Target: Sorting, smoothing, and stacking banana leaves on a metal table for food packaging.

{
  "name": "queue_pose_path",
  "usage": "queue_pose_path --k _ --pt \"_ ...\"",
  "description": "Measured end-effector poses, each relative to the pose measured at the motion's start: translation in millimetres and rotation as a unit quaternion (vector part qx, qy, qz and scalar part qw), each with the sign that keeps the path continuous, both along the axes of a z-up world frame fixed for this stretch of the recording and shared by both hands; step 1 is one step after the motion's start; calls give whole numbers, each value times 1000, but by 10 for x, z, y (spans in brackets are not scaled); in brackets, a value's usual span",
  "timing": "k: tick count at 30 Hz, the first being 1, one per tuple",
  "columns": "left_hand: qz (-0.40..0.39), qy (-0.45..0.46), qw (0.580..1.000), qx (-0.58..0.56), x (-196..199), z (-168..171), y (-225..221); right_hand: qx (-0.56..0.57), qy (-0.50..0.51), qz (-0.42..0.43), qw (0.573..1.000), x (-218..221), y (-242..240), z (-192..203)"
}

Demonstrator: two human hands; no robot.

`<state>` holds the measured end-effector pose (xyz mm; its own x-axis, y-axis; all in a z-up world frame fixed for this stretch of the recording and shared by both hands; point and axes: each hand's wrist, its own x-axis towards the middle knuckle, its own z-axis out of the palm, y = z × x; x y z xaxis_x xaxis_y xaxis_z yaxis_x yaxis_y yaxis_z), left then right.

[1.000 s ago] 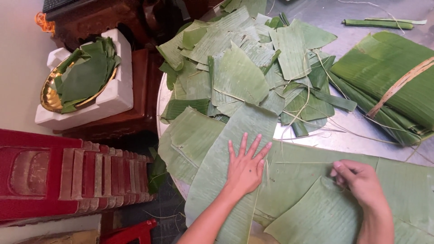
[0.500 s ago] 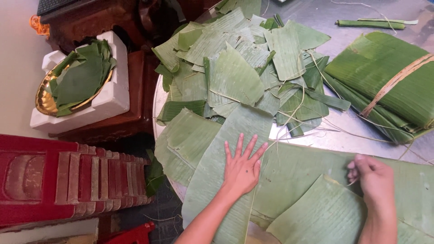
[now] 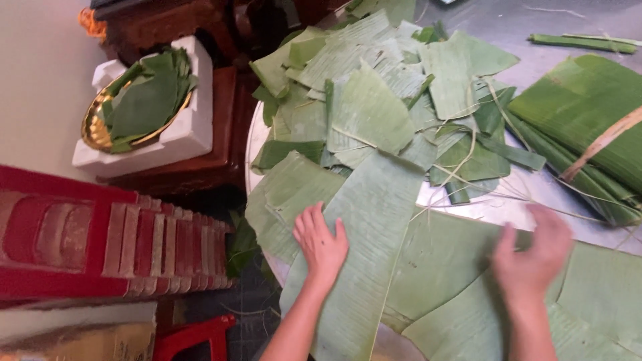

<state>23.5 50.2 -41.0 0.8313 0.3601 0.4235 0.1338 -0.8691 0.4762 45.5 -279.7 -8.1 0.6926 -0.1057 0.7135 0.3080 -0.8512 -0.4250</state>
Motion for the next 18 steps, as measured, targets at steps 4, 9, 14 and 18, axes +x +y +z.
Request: queue_pose_path --k 4,9,14,18 --pt "27 45 995 -87 130 -215 155 7 61 139 988 24 520 -71" --pt "-7 -18 978 -209 260 -374 148 -8 57 231 971 72 945 62" --pt "-201 -38 948 -245 82 230 -166 -34 75 316 945 91 1365 151" --pt "-256 -20 946 -199 68 172 -249 -48 71 308 948 127 1386 26"
